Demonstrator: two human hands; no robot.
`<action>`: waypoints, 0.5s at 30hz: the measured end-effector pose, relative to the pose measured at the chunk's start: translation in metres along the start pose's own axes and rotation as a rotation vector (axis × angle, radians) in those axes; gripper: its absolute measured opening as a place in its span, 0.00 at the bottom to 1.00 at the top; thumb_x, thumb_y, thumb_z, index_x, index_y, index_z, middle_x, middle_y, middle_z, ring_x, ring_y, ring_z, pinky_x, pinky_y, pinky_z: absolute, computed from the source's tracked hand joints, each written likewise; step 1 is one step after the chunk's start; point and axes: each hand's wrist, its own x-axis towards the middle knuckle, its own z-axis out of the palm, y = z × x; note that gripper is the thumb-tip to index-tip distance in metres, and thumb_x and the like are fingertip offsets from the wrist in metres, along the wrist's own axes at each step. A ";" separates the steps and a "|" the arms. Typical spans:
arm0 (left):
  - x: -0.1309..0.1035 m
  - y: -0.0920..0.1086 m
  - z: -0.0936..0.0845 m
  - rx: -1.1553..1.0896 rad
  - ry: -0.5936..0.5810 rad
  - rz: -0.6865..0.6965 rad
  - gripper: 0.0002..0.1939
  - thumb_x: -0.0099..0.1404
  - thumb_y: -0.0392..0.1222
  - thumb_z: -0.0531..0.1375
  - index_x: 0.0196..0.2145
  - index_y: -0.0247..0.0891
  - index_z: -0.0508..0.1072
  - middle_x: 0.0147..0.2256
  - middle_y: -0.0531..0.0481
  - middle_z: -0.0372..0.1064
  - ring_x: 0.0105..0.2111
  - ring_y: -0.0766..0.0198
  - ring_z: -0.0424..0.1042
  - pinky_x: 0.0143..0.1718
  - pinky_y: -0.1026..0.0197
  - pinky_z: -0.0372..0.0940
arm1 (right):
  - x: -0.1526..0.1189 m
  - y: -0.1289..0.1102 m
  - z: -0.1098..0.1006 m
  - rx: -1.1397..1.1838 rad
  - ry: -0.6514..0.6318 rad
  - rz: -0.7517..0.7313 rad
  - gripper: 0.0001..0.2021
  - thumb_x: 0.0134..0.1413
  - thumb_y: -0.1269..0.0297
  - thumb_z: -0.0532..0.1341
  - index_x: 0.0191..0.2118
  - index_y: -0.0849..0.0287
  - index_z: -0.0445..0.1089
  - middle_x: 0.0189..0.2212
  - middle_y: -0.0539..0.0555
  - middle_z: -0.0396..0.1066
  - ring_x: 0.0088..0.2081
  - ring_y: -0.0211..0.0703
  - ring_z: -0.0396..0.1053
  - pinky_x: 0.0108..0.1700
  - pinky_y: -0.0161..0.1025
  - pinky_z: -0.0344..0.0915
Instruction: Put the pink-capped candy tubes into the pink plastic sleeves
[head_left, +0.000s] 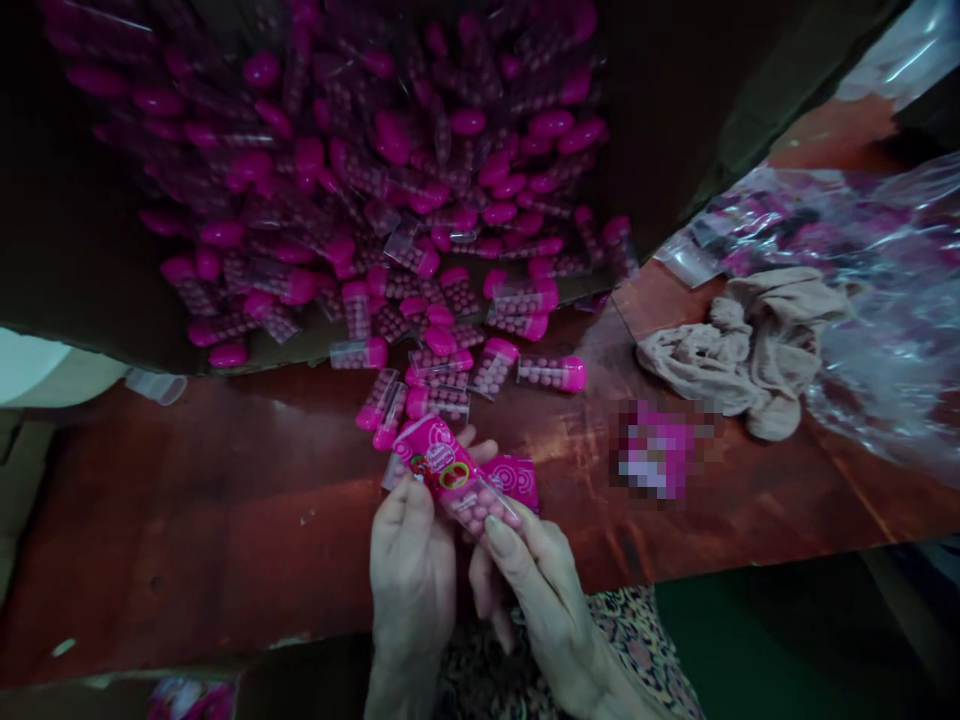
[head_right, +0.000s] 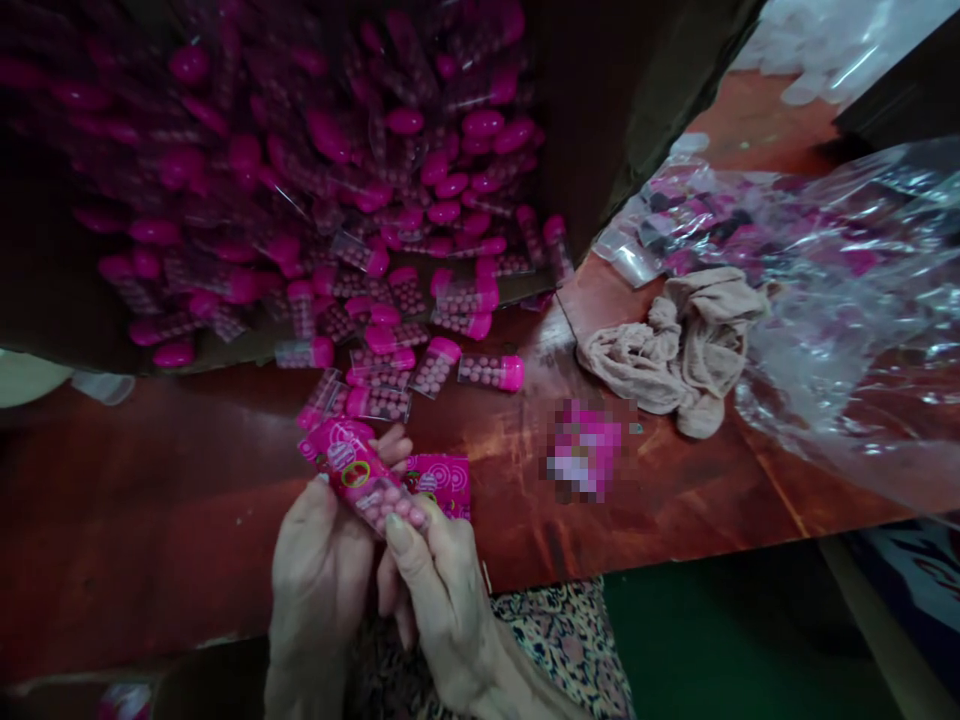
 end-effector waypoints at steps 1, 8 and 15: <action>0.001 0.001 -0.001 -0.016 0.011 0.028 0.21 0.59 0.47 0.57 0.48 0.37 0.69 0.41 0.41 0.73 0.19 0.69 0.68 0.15 0.69 0.62 | 0.000 0.000 0.000 -0.014 0.006 0.004 0.19 0.60 0.51 0.47 0.29 0.61 0.63 0.13 0.44 0.57 0.11 0.29 0.53 0.12 0.27 0.50; -0.009 -0.011 0.006 -0.115 0.146 -0.036 0.19 0.61 0.47 0.54 0.46 0.36 0.70 0.37 0.40 0.75 0.19 0.67 0.69 0.17 0.67 0.64 | -0.014 0.014 0.005 -0.296 0.262 -0.104 0.20 0.58 0.48 0.48 0.42 0.57 0.69 0.26 0.55 0.69 0.29 0.43 0.67 0.31 0.37 0.67; -0.006 -0.013 0.005 -0.115 0.110 -0.097 0.16 0.59 0.48 0.56 0.40 0.34 0.73 0.40 0.38 0.74 0.33 0.57 0.74 0.32 0.59 0.69 | -0.005 0.001 0.004 -0.382 0.239 -0.161 0.20 0.60 0.51 0.46 0.40 0.57 0.69 0.25 0.53 0.69 0.28 0.42 0.66 0.31 0.36 0.64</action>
